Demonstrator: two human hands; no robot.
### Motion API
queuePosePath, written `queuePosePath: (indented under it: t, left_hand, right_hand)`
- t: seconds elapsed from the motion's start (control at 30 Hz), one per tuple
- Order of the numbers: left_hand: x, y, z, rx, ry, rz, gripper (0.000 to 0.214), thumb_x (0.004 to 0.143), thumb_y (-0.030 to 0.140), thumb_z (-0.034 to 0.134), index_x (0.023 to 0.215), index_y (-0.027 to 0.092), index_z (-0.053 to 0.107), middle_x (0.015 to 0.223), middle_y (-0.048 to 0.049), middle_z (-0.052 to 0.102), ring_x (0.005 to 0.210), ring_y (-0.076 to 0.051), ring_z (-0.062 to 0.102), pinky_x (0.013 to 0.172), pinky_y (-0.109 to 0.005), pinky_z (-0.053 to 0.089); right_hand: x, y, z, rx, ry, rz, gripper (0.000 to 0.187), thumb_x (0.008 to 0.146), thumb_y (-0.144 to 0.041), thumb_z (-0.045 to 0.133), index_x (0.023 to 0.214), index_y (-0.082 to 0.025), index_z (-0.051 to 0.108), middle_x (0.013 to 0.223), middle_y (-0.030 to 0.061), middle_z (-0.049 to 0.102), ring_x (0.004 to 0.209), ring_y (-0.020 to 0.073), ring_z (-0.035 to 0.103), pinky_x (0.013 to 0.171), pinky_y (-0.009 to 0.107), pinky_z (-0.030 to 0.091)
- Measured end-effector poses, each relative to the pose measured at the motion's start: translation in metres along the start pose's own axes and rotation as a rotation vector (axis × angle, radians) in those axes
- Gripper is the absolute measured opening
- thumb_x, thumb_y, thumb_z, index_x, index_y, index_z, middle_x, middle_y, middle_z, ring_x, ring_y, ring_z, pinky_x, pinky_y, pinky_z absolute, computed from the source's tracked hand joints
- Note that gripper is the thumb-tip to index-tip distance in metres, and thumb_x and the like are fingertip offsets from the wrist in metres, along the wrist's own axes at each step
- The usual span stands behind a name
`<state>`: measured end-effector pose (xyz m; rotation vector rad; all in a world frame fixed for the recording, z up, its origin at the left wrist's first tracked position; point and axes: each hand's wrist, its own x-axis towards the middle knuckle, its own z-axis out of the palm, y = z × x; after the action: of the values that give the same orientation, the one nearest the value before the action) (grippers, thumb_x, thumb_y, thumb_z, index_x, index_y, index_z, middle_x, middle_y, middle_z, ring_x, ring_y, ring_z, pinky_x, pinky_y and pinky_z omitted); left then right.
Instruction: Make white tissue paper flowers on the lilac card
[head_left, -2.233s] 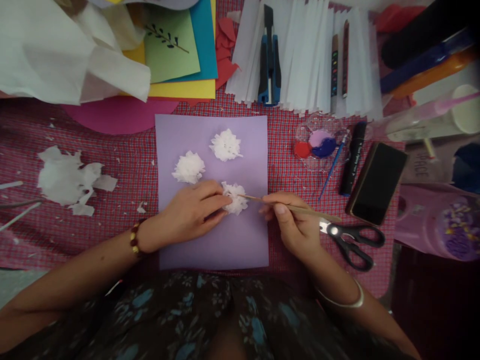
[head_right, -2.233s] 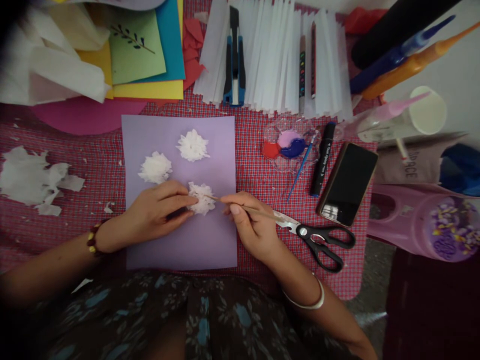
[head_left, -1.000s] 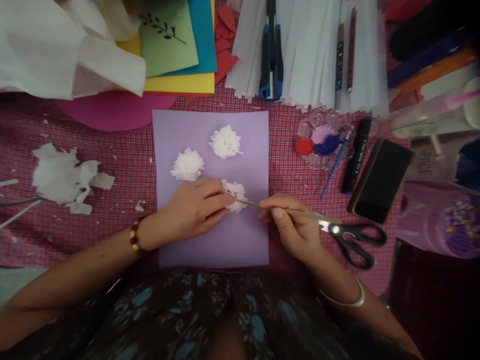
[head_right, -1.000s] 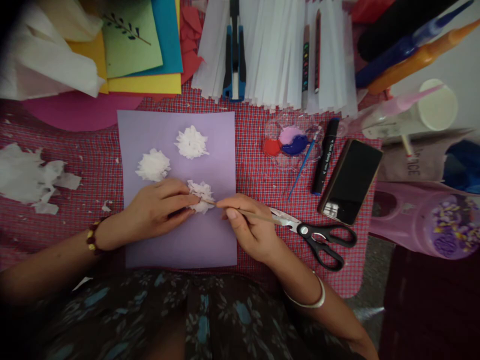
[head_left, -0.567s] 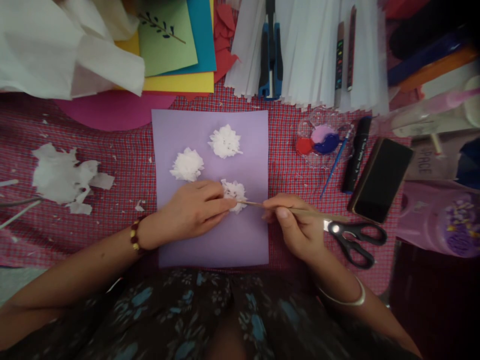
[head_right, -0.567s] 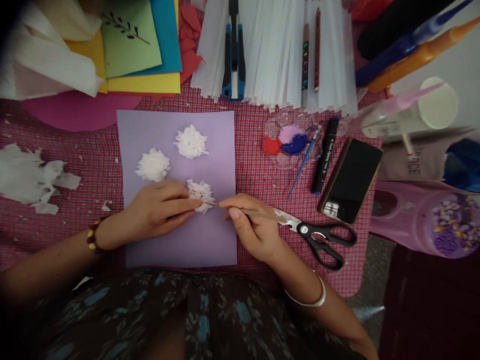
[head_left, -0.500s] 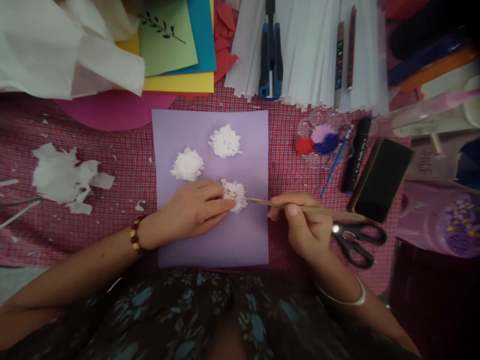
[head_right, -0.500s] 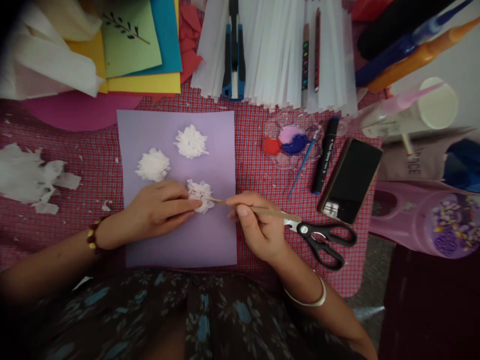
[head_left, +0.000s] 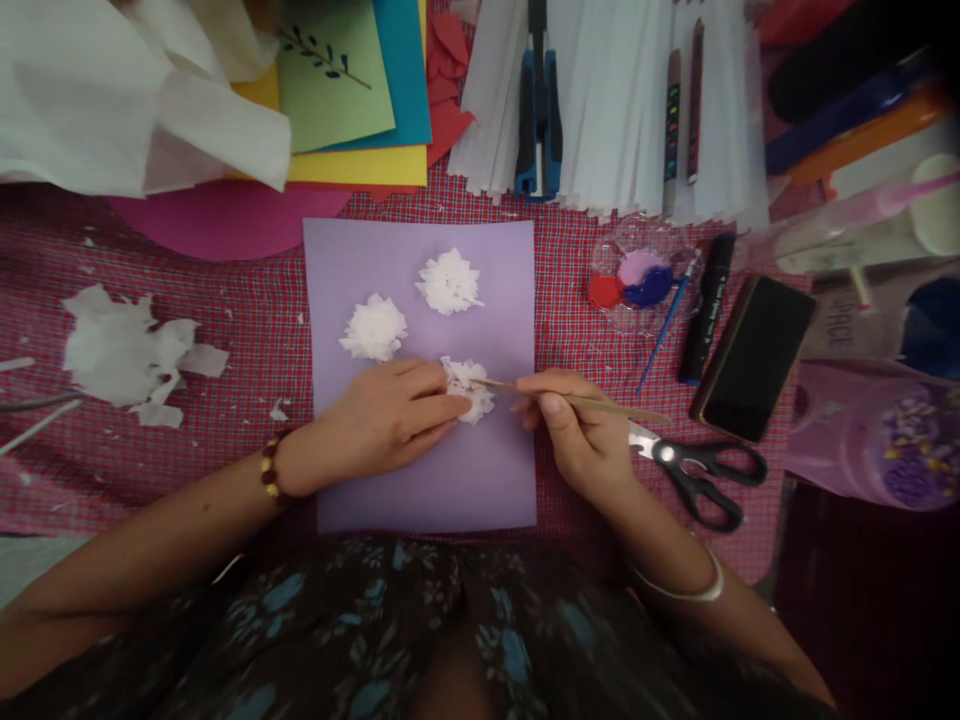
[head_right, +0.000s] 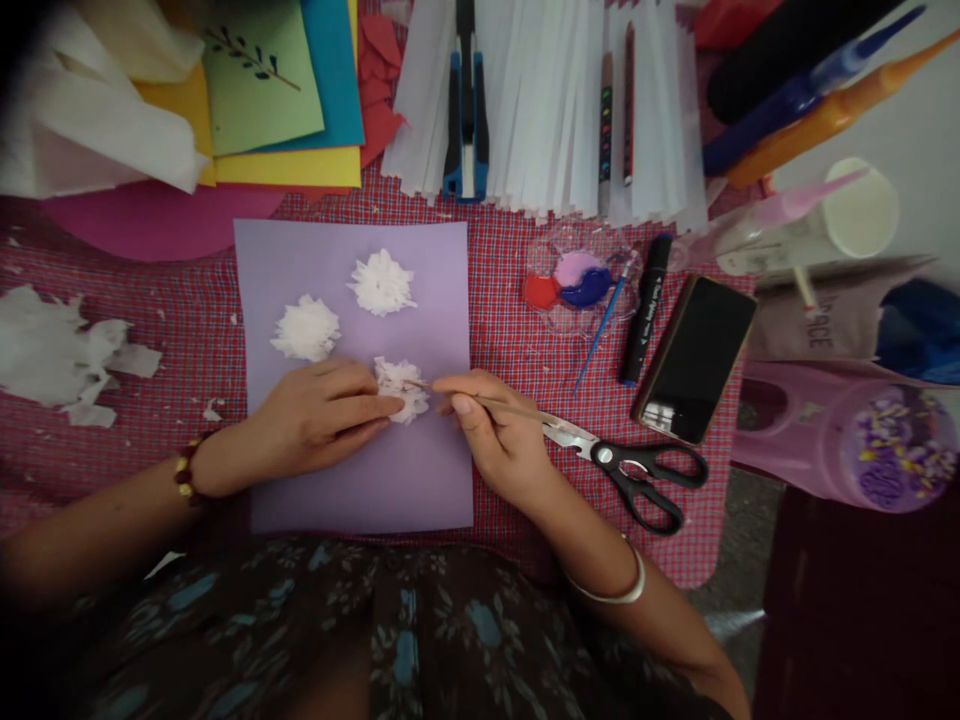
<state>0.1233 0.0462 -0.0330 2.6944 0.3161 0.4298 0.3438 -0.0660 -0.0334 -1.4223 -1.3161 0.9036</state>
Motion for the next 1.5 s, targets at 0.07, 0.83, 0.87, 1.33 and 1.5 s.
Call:
queuePosePath:
  t: [0.07, 0.83, 0.87, 1.33, 1.5]
  left_hand:
    - [0.0, 0.0, 0.0, 0.001, -0.002, -0.004, 0.014, 0.095, 0.02, 0.055, 0.106, 0.019, 0.062, 0.085, -0.0033, 0.06, 0.077, -0.017, 0.053, 0.069, -0.03, 0.045]
    - [-0.004, 0.017, -0.012, 0.126, -0.038, -0.033, 0.024, 0.098, 0.021, 0.047, 0.118, 0.018, 0.06, 0.091, -0.006, 0.064, 0.08, -0.017, 0.057, 0.072, -0.03, 0.045]
    - [-0.008, 0.021, -0.016, 0.144, -0.055, -0.041, 0.027, 0.099, 0.021, 0.047, 0.123, 0.017, 0.059, 0.093, -0.0061, 0.065, 0.081, -0.017, 0.057, 0.073, -0.03, 0.045]
    - [-0.145, 0.009, -0.07, 0.528, 0.343, -0.799, 0.013, 0.093, 0.023, 0.057, 0.085, 0.018, 0.065, 0.083, -0.0052, 0.063, 0.082, -0.018, 0.057, 0.078, -0.034, 0.047]
    - [-0.153, -0.008, -0.068, 0.631, 0.351, -0.936, 0.009, 0.087, 0.026, 0.064, 0.087, 0.017, 0.066, 0.084, -0.0067, 0.062, 0.081, -0.021, 0.055, 0.075, -0.036, 0.044]
  right_hand:
    - [0.0, 0.0, 0.001, 0.008, 0.006, 0.024, 0.021, 0.1, -0.025, 0.051, 0.107, -0.023, 0.07, 0.084, 0.0018, 0.071, 0.071, 0.0135, 0.066, 0.065, 0.028, 0.055]
    - [0.002, 0.0, 0.003, -0.047, 0.052, 0.073, 0.03, 0.1, -0.036, 0.047, 0.094, -0.017, 0.07, 0.073, 0.0024, 0.068, 0.06, 0.0132, 0.063, 0.058, 0.027, 0.052]
    - [0.0, 0.0, 0.002, -0.085, 0.053, 0.07, 0.03, 0.1, -0.036, 0.048, 0.093, -0.017, 0.07, 0.071, 0.0021, 0.068, 0.06, 0.0135, 0.063, 0.058, 0.027, 0.052]
    - [-0.008, 0.001, 0.002, -0.176, 0.047, 0.026, 0.027, 0.097, -0.04, 0.052, 0.095, -0.02, 0.069, 0.071, 0.0025, 0.069, 0.059, 0.017, 0.065, 0.055, 0.031, 0.055]
    - [-0.007, 0.0, 0.001, -0.166, 0.042, 0.042, 0.024, 0.096, -0.039, 0.054, 0.095, -0.022, 0.07, 0.071, 0.0022, 0.069, 0.058, 0.0182, 0.066, 0.054, 0.032, 0.056]
